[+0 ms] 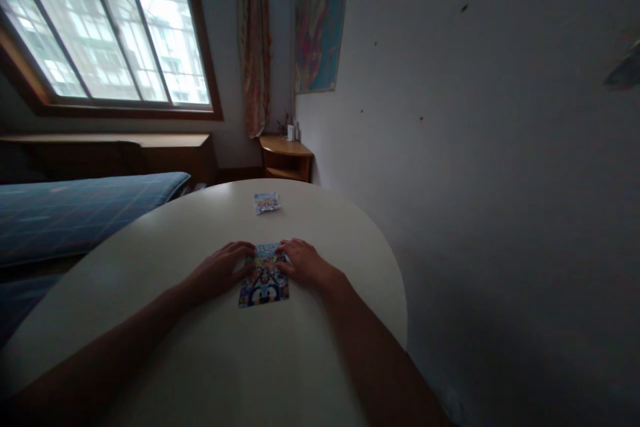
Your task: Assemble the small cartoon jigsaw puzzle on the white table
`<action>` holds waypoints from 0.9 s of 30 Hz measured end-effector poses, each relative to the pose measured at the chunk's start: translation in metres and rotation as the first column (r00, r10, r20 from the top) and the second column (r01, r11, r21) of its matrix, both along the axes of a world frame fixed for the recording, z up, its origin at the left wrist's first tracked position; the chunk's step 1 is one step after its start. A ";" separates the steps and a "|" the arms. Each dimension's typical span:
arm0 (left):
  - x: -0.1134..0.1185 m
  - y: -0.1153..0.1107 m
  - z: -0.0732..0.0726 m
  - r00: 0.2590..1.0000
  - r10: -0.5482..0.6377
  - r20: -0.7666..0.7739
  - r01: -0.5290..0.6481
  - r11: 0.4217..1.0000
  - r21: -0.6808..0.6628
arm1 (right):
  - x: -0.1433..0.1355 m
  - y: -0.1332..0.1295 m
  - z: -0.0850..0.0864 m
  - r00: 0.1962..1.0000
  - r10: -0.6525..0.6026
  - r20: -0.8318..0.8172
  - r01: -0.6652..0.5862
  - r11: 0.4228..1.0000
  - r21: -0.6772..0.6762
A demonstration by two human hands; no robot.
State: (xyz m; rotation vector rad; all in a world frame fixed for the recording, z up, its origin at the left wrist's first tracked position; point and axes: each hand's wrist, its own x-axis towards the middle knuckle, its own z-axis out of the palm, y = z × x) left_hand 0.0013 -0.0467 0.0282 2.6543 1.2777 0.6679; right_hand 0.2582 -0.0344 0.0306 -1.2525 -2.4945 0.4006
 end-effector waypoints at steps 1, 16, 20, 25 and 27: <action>0.000 0.000 0.001 1.000 -0.003 0.000 0.003 1.000 -0.009 | 0.000 0.000 0.000 1.000 -0.003 -0.004 0.003 1.000 -0.002; -0.001 0.002 -0.002 1.000 -0.016 0.015 0.017 1.000 -0.015 | 0.000 -0.004 0.008 0.999 0.029 -0.027 -0.029 1.000 0.004; -0.001 0.001 -0.001 1.000 -0.026 0.015 0.026 1.000 -0.010 | 0.001 -0.003 0.007 0.998 0.039 -0.043 -0.039 0.999 0.013; -0.001 0.000 0.000 0.999 -0.029 0.020 0.029 0.999 -0.017 | 0.000 -0.003 0.008 0.999 0.042 -0.031 -0.042 0.999 0.011; -0.001 0.000 0.000 1.000 -0.025 0.018 0.026 1.000 -0.017 | 0.000 -0.003 0.008 0.999 0.032 -0.027 -0.032 0.999 0.007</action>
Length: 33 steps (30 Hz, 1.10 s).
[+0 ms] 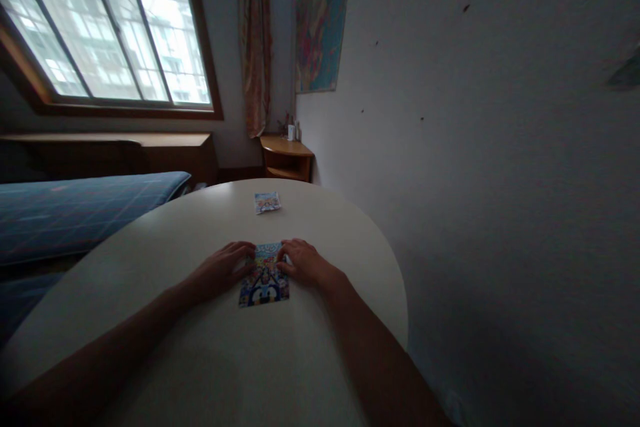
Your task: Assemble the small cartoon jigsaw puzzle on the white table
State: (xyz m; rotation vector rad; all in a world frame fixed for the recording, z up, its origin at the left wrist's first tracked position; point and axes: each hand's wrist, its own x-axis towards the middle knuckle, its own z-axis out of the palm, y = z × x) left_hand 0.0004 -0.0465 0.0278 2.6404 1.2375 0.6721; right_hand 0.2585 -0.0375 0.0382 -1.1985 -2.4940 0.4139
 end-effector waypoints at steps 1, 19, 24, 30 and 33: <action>0.000 0.000 -0.001 1.000 0.003 -0.002 -0.003 1.000 0.001 | 0.000 0.000 0.000 1.000 0.000 0.001 0.000 1.000 0.000; 0.001 -0.001 0.003 1.000 0.002 -0.024 -0.002 1.000 -0.005 | 0.000 0.000 -0.003 1.000 -0.027 -0.009 0.027 1.000 -0.015; -0.001 0.000 -0.002 1.000 0.002 -0.029 -0.002 1.000 0.016 | -0.001 0.003 -0.005 0.999 -0.012 0.044 0.012 1.000 -0.003; -0.003 0.000 -0.004 0.999 -0.006 -0.037 0.007 1.000 0.021 | -0.001 0.003 -0.005 0.999 -0.023 0.025 0.023 1.000 0.004; -0.002 0.000 -0.004 0.999 -0.004 -0.040 0.004 1.000 0.011 | 0.000 0.001 -0.004 1.000 -0.023 -0.002 0.023 1.000 0.007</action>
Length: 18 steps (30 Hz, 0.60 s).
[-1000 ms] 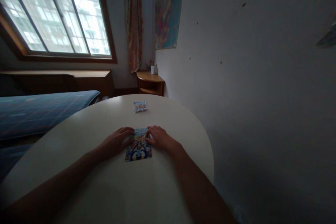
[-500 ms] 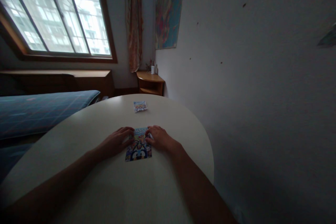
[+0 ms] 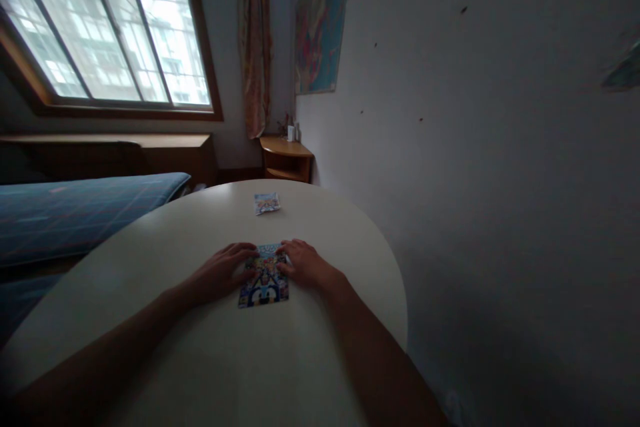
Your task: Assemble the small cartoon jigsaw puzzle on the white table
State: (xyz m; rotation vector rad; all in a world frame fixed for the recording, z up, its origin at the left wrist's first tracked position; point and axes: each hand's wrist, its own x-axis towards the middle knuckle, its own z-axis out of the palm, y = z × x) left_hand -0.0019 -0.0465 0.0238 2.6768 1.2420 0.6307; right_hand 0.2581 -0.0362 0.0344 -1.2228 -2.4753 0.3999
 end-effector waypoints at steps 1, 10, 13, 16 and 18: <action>0.000 0.000 0.000 1.000 0.000 0.000 0.000 1.000 -0.002 | 0.000 0.000 0.000 1.000 0.000 -0.007 0.000 1.000 -0.001; 0.000 0.001 -0.004 0.999 0.034 -0.010 -0.034 0.999 -0.008 | -0.005 -0.005 0.010 0.999 0.042 0.011 -0.042 0.997 0.066; -0.001 0.003 -0.006 0.999 0.052 -0.017 -0.051 0.999 0.010 | -0.012 -0.014 0.018 0.983 0.183 -0.020 -0.180 0.979 0.099; -0.002 0.006 -0.007 0.990 0.138 -0.019 -0.137 0.990 0.042 | -0.022 -0.024 0.023 0.947 0.319 -0.039 -0.314 0.944 0.100; -0.003 0.008 -0.008 0.977 0.213 -0.018 -0.212 0.976 0.056 | -0.030 -0.029 0.024 0.929 0.368 -0.029 -0.363 0.926 0.107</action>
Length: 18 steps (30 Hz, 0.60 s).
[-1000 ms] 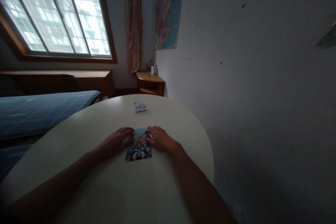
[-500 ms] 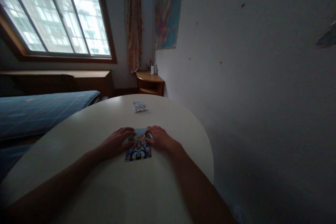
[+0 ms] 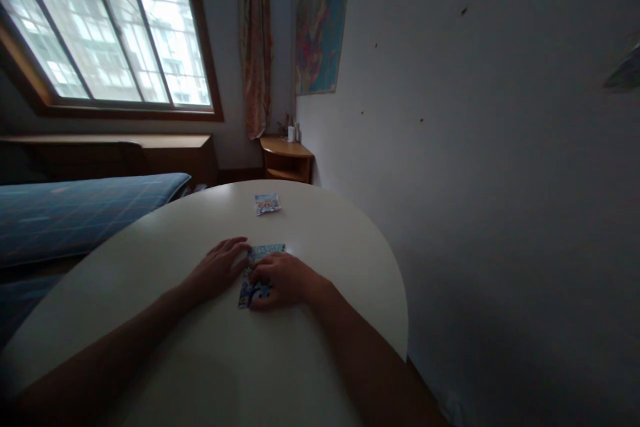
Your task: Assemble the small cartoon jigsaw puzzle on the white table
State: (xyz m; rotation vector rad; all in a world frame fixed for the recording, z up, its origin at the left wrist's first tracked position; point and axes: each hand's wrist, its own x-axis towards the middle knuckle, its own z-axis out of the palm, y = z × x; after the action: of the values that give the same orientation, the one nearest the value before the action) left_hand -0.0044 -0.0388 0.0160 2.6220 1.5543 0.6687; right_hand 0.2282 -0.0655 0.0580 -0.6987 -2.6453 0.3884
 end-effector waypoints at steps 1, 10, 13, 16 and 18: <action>0.000 0.001 -0.001 0.999 0.036 0.001 -0.036 0.999 0.003 | -0.003 -0.002 -0.001 1.000 0.023 0.005 -0.023 1.000 0.008; -0.002 0.004 -0.006 0.995 0.098 0.004 -0.098 0.995 -0.013 | -0.006 0.003 -0.006 1.000 0.009 0.013 -0.010 0.999 0.042; -0.002 0.003 -0.006 0.995 0.101 -0.014 -0.101 0.995 -0.022 | 0.000 0.007 -0.008 0.998 -0.060 0.003 0.060 0.997 0.048; -0.002 0.002 -0.005 0.995 0.098 -0.015 -0.099 0.995 -0.034 | 0.005 0.012 -0.012 0.992 -0.126 -0.002 0.126 0.990 0.062; -0.003 0.002 -0.004 0.996 0.092 -0.009 -0.092 0.995 -0.037 | 0.008 0.016 -0.014 0.984 -0.178 0.005 0.177 0.981 0.073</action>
State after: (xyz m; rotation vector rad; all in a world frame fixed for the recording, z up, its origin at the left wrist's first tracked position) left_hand -0.0070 -0.0365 0.0117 2.5428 1.6813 0.6297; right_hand 0.2361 -0.0498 0.0439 -0.9078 -2.5671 0.2381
